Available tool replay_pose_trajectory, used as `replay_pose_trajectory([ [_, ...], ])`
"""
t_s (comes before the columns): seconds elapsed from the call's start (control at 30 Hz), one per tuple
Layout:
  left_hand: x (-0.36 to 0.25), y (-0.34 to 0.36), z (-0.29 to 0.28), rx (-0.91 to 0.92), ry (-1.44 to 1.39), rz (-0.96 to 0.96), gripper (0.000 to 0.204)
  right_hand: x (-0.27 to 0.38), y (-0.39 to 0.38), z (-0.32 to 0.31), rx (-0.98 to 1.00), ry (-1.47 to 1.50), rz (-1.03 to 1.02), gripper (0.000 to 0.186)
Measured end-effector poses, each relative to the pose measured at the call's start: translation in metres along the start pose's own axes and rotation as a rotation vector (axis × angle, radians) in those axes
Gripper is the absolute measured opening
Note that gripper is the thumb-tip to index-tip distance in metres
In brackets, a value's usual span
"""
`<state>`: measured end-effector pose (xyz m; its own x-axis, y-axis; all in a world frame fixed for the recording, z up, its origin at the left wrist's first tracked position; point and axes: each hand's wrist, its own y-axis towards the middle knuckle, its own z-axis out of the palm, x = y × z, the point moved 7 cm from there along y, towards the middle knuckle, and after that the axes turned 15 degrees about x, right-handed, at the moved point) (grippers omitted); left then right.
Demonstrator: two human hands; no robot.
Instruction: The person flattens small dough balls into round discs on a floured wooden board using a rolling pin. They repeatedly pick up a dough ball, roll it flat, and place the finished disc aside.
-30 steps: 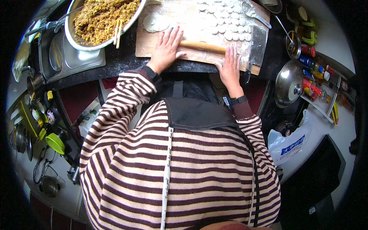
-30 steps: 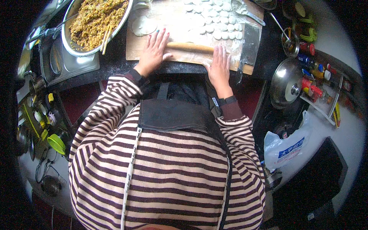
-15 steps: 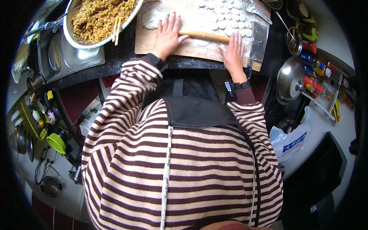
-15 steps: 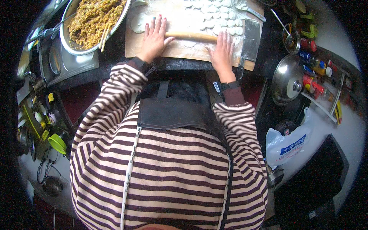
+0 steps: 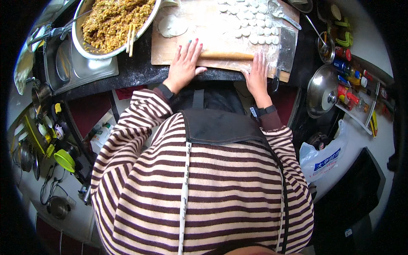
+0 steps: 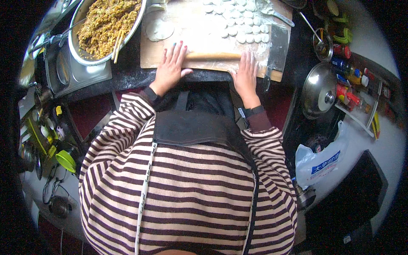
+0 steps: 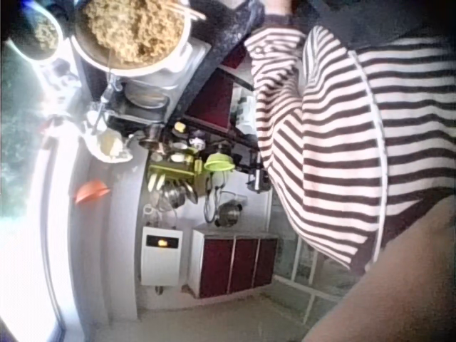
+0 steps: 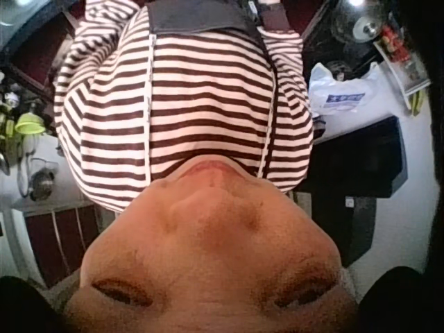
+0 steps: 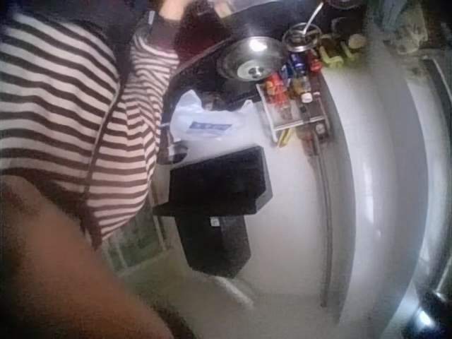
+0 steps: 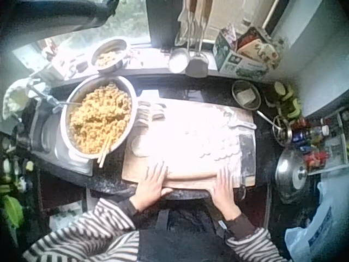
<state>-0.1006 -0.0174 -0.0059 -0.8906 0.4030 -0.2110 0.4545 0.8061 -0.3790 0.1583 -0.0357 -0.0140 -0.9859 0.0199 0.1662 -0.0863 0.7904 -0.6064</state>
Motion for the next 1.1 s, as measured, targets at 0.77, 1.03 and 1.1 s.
replay_pose_trajectory([
  [0.77,0.009,-0.003,-0.008,-0.162,-0.082,-0.077,0.093,0.011,-0.005,-0.019,-0.264,0.032,-0.157,0.088],
  [1.03,-0.003,-0.01,-0.014,-0.336,0.011,0.051,0.043,0.012,-0.017,-0.011,-0.23,0.056,-0.177,0.072],
  [1.1,-0.01,-0.024,-0.016,-0.459,-0.044,0.093,0.022,0.018,-0.02,-0.016,-0.283,0.045,-0.23,0.057],
])
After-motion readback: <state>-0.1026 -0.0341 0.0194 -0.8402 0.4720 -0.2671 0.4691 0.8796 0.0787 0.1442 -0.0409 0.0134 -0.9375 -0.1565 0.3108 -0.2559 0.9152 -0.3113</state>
